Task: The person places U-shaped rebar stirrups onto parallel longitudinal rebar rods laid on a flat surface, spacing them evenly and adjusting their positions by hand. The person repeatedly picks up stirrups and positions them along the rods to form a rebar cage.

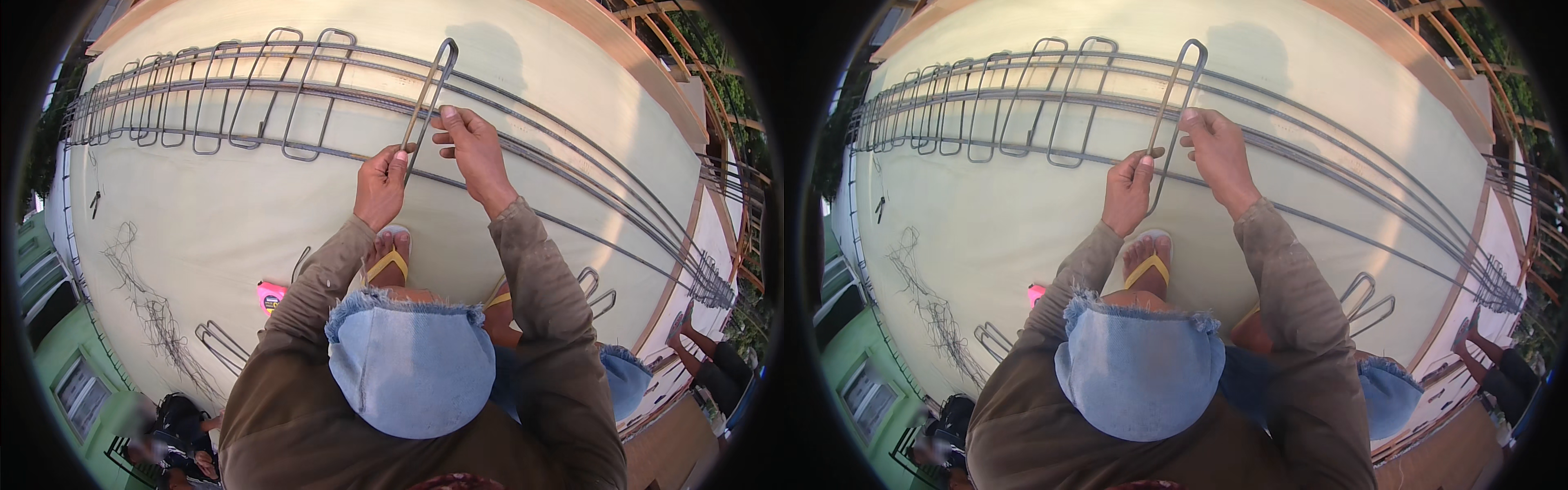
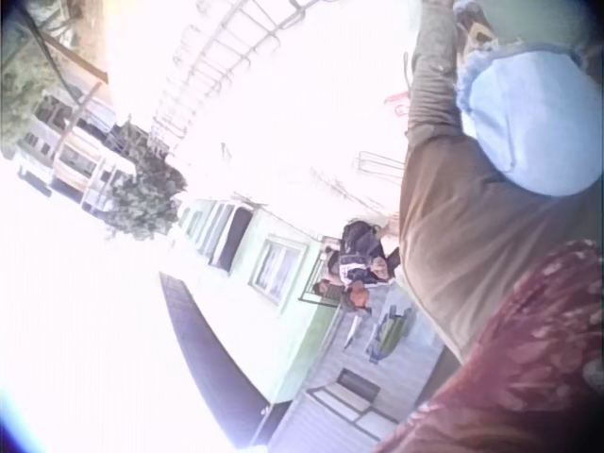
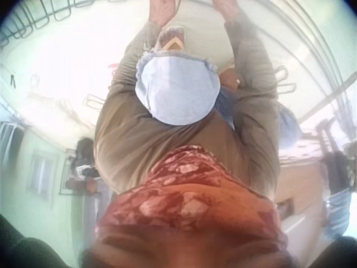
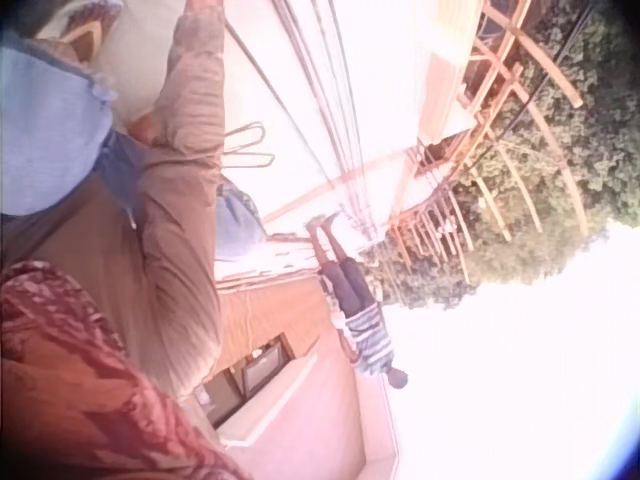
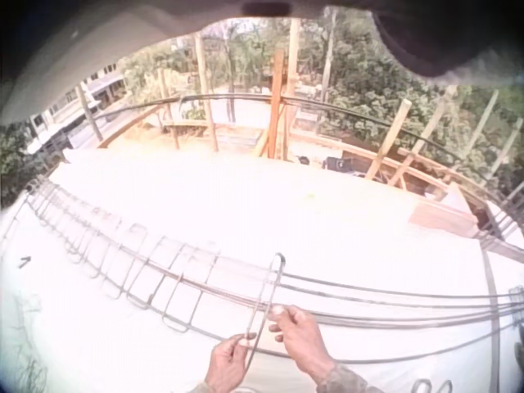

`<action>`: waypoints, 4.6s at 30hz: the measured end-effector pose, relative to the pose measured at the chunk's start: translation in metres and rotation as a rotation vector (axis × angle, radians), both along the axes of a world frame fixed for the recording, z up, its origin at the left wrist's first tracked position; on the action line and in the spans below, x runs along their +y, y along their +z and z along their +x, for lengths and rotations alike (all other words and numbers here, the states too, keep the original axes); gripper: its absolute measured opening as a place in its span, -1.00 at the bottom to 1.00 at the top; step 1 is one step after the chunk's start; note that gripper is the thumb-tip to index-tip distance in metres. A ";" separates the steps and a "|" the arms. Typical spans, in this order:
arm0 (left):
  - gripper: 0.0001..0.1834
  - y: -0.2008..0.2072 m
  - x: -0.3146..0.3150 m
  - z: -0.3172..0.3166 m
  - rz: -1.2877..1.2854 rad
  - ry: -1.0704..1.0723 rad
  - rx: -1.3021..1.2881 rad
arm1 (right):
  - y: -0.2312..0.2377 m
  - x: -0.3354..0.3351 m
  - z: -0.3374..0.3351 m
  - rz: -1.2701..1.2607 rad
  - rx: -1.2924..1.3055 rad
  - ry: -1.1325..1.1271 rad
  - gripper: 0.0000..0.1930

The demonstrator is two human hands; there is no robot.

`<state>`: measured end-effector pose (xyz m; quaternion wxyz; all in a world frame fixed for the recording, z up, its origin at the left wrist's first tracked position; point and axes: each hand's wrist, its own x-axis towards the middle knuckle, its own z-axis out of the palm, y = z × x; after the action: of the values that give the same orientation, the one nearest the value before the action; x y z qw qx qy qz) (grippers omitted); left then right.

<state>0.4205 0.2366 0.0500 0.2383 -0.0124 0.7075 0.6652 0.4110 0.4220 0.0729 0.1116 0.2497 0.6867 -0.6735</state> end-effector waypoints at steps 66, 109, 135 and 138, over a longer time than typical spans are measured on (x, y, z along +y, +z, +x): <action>-0.59 -0.034 -0.045 0.007 0.148 0.480 -0.357 | -0.058 -0.058 0.115 0.721 0.092 0.383 -0.68; -0.79 -0.007 -0.004 0.019 0.266 0.519 -0.037 | -0.038 -0.078 0.060 0.429 0.274 0.104 -0.55; -0.77 -0.010 -0.006 0.019 0.278 0.709 -0.095 | -0.049 -0.073 0.029 0.362 0.381 0.217 -0.55; -0.73 -0.014 -0.014 0.014 0.280 0.707 -0.076 | -0.042 -0.078 0.038 0.322 0.351 0.195 -0.63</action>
<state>0.4349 0.2223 0.0357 0.0196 -0.2479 0.5526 0.7955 0.4493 0.3444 0.0311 0.0138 0.0761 0.8147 -0.5748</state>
